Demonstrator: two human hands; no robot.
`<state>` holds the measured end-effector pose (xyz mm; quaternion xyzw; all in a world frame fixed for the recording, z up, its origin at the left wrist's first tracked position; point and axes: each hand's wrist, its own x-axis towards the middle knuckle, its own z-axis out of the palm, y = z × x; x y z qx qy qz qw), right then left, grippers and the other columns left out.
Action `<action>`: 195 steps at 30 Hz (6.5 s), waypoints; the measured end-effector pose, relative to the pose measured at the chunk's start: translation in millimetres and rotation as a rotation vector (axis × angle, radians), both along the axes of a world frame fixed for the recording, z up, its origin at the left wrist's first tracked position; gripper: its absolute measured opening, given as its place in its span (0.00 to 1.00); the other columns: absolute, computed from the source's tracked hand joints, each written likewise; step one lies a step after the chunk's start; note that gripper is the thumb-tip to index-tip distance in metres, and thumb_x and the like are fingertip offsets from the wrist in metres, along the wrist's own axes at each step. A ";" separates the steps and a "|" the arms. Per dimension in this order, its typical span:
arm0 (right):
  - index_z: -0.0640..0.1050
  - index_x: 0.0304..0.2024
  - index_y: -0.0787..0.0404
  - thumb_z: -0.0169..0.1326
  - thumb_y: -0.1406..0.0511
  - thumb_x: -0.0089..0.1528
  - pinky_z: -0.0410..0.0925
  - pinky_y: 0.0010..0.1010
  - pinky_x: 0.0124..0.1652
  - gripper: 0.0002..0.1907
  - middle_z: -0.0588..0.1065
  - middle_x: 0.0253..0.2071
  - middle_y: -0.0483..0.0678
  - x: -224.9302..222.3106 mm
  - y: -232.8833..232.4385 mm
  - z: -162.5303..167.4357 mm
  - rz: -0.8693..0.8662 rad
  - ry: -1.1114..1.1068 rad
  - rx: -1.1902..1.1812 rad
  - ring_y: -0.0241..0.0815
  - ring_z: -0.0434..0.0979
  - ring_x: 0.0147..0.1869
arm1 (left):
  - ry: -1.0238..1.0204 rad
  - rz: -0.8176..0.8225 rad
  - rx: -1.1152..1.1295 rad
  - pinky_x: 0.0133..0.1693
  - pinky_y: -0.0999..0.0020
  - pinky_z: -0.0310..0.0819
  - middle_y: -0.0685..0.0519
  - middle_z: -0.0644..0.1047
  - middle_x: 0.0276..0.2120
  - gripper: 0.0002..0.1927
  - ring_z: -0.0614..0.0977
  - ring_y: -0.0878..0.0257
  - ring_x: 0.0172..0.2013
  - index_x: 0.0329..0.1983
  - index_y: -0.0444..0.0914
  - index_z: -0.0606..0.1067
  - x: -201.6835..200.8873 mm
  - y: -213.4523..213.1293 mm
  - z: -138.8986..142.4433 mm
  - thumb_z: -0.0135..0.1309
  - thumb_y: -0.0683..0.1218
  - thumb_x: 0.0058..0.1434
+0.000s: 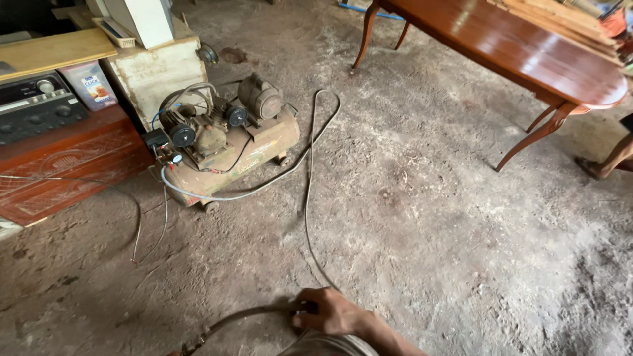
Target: The person carries an air hose across the workshop, sits on the floor, and pours liquid from a can into the spray gun's cup. They attach the cup to the spray gun, connect the hose, and spray a clear finish over the surface of a wooden table top, moving the gun in passes across the wood.
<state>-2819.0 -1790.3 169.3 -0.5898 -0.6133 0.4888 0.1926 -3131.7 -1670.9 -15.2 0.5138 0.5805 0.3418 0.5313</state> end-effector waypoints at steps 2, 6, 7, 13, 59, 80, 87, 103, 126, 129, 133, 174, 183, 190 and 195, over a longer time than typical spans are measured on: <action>0.73 0.62 0.61 0.46 0.57 0.72 0.75 0.39 0.33 0.20 0.82 0.44 0.55 -24.1 20.2 23.9 0.153 0.009 -0.005 0.46 0.81 0.35 | -0.012 -0.017 0.020 0.21 0.68 0.65 0.55 0.74 0.16 0.11 0.71 0.66 0.17 0.31 0.39 0.79 6.8 -2.3 4.4 0.51 0.48 0.63; 0.66 0.71 0.62 0.48 0.54 0.73 0.75 0.40 0.53 0.28 0.75 0.61 0.62 -71.9 28.2 38.7 0.383 0.124 0.253 0.52 0.80 0.56 | -0.031 -0.038 0.035 0.22 0.68 0.66 0.55 0.75 0.17 0.11 0.72 0.66 0.18 0.33 0.39 0.80 24.2 -10.9 7.7 0.50 0.49 0.64; 0.67 0.72 0.59 0.45 0.53 0.75 0.76 0.38 0.51 0.27 0.76 0.61 0.61 -78.2 28.6 35.8 0.425 0.129 0.303 0.50 0.80 0.55 | -0.034 -0.047 0.041 0.22 0.68 0.67 0.55 0.75 0.18 0.12 0.72 0.66 0.18 0.33 0.39 0.80 30.4 -11.7 8.5 0.50 0.49 0.65; 0.71 0.68 0.47 0.44 0.53 0.80 0.77 0.36 0.53 0.17 0.76 0.60 0.53 -80.8 32.8 -5.7 0.467 0.049 0.734 0.46 0.79 0.60 | -0.020 -0.104 0.112 0.24 0.67 0.69 0.55 0.76 0.19 0.13 0.74 0.65 0.20 0.36 0.39 0.80 60.1 -12.9 40.3 0.49 0.49 0.66; 0.78 0.50 0.63 0.57 0.60 0.68 0.77 0.34 0.42 0.14 0.77 0.47 0.50 120.4 73.0 -84.9 -0.003 0.498 0.451 0.44 0.81 0.46 | -0.707 0.224 0.038 0.42 0.54 0.77 0.40 0.82 0.37 0.16 0.82 0.51 0.37 0.44 0.29 0.79 162.4 -91.9 174.1 0.46 0.46 0.69; 0.69 0.58 0.66 0.68 0.73 0.48 0.71 0.35 0.48 0.36 0.72 0.51 0.52 -21.1 101.2 -6.2 0.366 0.502 0.583 0.46 0.76 0.52 | -0.603 0.136 -0.085 0.34 0.70 0.69 0.54 0.75 0.31 0.13 0.74 0.66 0.29 0.42 0.37 0.69 118.2 -93.0 167.6 0.39 0.50 0.75; 0.81 0.42 0.59 0.64 0.71 0.56 0.72 0.34 0.35 0.12 0.76 0.37 0.50 -140.4 110.8 -2.3 0.535 0.228 0.735 0.46 0.79 0.38 | -0.337 0.182 -0.001 0.29 0.67 0.69 0.53 0.73 0.24 0.12 0.74 0.67 0.26 0.37 0.34 0.71 -8.4 -115.5 167.8 0.47 0.47 0.73; 0.80 0.35 0.63 0.67 0.66 0.52 0.69 0.39 0.38 0.12 0.77 0.34 0.51 -400.4 88.8 -23.0 1.074 0.168 0.712 0.50 0.77 0.39 | 0.550 0.404 0.213 0.29 0.53 0.75 0.44 0.80 0.26 0.07 0.82 0.48 0.27 0.41 0.38 0.75 -282.7 -235.7 145.5 0.51 0.45 0.64; 0.80 0.38 0.63 0.68 0.65 0.55 0.69 0.37 0.39 0.12 0.75 0.35 0.50 -524.6 97.6 -32.7 1.219 0.277 0.712 0.48 0.75 0.39 | 0.018 1.341 -0.123 0.26 0.67 0.62 0.49 0.72 0.23 0.15 0.67 0.66 0.25 0.37 0.31 0.81 -300.7 -296.6 38.4 0.59 0.50 0.65; 0.81 0.38 0.63 0.67 0.65 0.56 0.70 0.36 0.37 0.11 0.76 0.35 0.50 -534.7 112.6 -37.3 1.184 0.246 0.663 0.48 0.75 0.38 | 0.144 1.140 -0.119 0.31 0.66 0.72 0.48 0.80 0.28 0.16 0.77 0.66 0.27 0.47 0.35 0.79 -325.4 -285.0 56.3 0.61 0.47 0.57; 0.81 0.38 0.64 0.67 0.64 0.56 0.71 0.37 0.37 0.11 0.77 0.34 0.51 -547.5 139.4 -49.8 1.122 0.226 0.604 0.48 0.77 0.38 | 0.192 0.875 -0.137 0.31 0.62 0.78 0.49 0.78 0.50 0.25 0.81 0.56 0.25 0.60 0.40 0.71 -365.2 -238.7 71.9 0.55 0.43 0.58; 0.75 0.47 0.66 0.55 0.68 0.68 0.72 0.27 0.44 0.08 0.79 0.38 0.51 -853.7 553.3 -509.4 0.209 -0.022 -0.042 0.40 0.80 0.43 | -0.195 1.045 -0.431 0.39 0.55 0.82 0.46 0.80 0.41 0.15 0.83 0.53 0.39 0.52 0.41 0.73 -698.2 436.3 -478.1 0.57 0.47 0.64; 0.78 0.43 0.63 0.62 0.68 0.60 0.68 0.48 0.44 0.10 0.75 0.39 0.56 -846.2 592.0 -530.0 0.649 -0.047 0.325 0.59 0.75 0.44 | 0.532 -0.020 -0.231 0.50 0.44 0.71 0.37 0.73 0.55 0.29 0.78 0.46 0.51 0.65 0.32 0.66 -555.6 283.6 -456.9 0.51 0.50 0.64; 0.77 0.37 0.53 0.65 0.61 0.55 0.72 0.46 0.41 0.11 0.77 0.43 0.58 -816.8 635.5 -396.9 0.893 -0.087 0.355 0.57 0.77 0.44 | -0.111 0.600 -0.546 0.44 0.56 0.73 0.42 0.77 0.48 0.26 0.78 0.55 0.43 0.62 0.32 0.69 -519.5 256.9 -310.5 0.56 0.46 0.62; 0.82 0.38 0.59 0.65 0.65 0.55 0.71 0.45 0.37 0.10 0.76 0.34 0.51 -853.7 656.7 -454.4 0.868 -0.060 0.193 0.52 0.77 0.36 | -0.095 0.777 -0.280 0.39 0.65 0.75 0.46 0.79 0.43 0.24 0.79 0.62 0.38 0.60 0.32 0.70 -585.3 320.7 -344.4 0.60 0.43 0.61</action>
